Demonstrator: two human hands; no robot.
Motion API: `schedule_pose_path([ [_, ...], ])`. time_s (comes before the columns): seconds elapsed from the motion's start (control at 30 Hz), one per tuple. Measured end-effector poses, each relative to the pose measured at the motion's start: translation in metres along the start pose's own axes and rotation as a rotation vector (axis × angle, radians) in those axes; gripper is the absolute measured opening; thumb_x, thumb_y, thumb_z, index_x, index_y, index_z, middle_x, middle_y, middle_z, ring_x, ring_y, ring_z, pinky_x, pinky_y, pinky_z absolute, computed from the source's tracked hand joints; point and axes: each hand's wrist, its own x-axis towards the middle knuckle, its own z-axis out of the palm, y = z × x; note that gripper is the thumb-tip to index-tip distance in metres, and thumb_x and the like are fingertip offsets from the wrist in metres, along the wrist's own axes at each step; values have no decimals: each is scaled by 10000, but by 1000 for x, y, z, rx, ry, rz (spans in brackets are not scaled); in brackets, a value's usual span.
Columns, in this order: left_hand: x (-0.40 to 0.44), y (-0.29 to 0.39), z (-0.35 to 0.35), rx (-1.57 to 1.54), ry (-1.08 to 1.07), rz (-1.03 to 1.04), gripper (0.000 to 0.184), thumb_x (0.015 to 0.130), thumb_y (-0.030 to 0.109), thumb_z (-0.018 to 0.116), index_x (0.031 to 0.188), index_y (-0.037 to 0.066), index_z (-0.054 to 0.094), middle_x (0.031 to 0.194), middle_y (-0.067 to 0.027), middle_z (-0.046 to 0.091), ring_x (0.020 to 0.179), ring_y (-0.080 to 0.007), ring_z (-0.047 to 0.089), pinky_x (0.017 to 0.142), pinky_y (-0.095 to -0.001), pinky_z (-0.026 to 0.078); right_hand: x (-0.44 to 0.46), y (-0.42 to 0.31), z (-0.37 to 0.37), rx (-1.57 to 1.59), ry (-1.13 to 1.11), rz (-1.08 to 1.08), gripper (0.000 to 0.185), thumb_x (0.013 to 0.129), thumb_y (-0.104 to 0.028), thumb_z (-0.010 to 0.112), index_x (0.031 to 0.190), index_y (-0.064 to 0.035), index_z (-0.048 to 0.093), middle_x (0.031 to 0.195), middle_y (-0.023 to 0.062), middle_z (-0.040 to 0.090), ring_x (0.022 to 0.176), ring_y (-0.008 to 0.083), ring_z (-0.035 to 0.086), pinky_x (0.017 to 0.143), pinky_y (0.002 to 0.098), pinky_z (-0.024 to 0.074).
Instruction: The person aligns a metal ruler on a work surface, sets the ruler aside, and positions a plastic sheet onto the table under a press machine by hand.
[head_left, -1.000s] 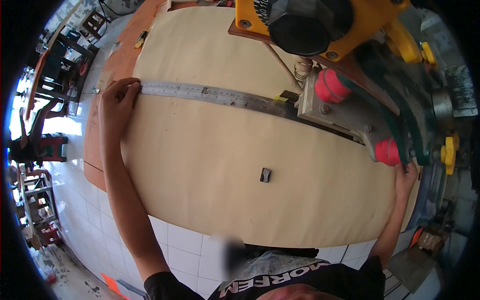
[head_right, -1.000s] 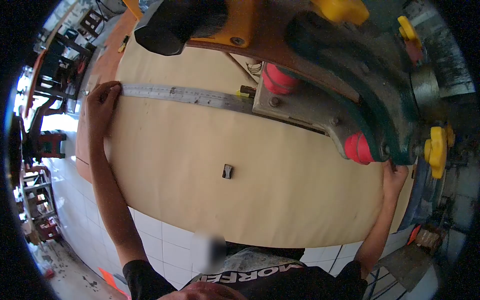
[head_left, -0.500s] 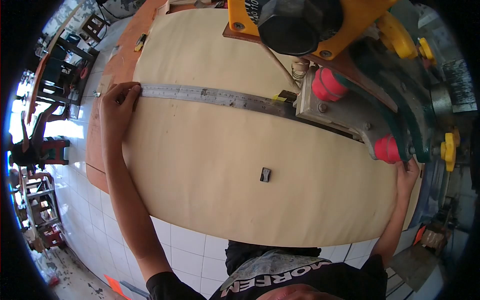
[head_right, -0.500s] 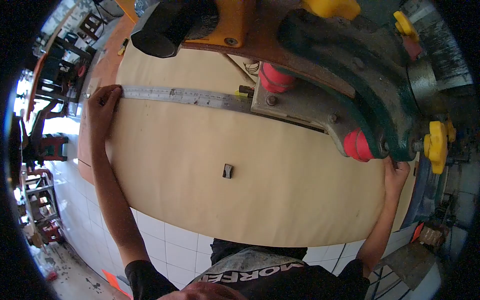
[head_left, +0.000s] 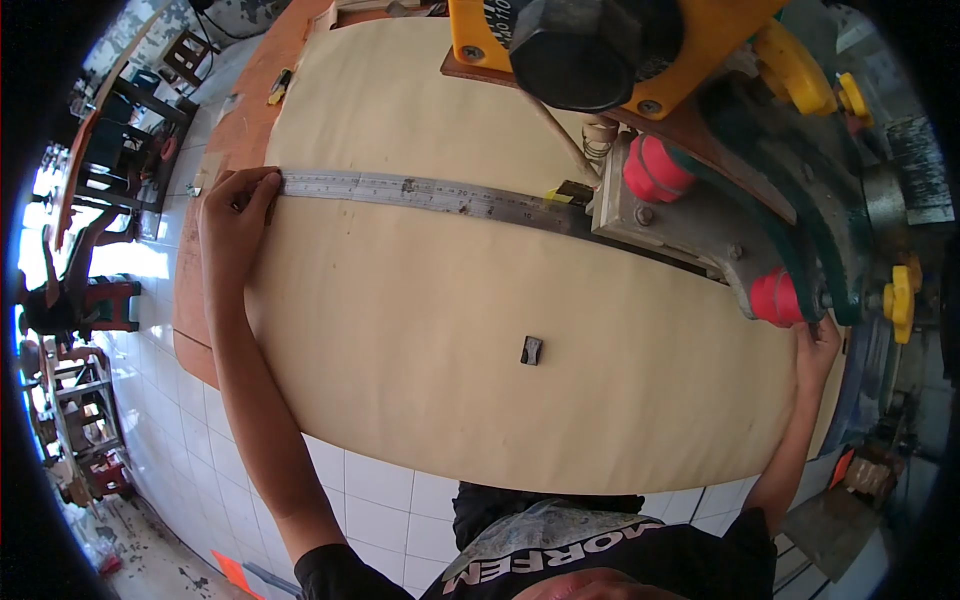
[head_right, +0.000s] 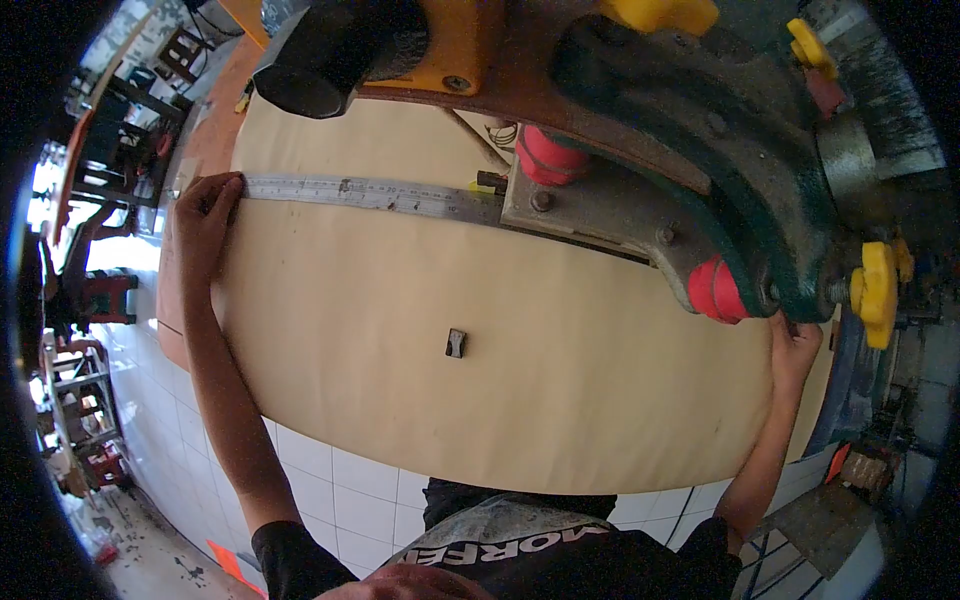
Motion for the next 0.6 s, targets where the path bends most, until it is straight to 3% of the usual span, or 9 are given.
schedule_pose_path([
  [0.3,0,-4,0,-11,-2,8,193,928,162,758,1045,10,785,849,-61,678,717,-120,583,692,-284,475,0,0,-2,-34,6,39,220,944,-56,729,1117,77,698,1087,72,740,981,131,645,883,290,487],
  [0.6,0,1,-3,-13,-26,-19,185,924,168,760,1037,25,785,832,-58,668,716,-124,577,690,-287,465,1,0,0,-2,19,36,200,940,-28,707,1111,77,700,1103,76,736,998,141,644,898,295,485],
])
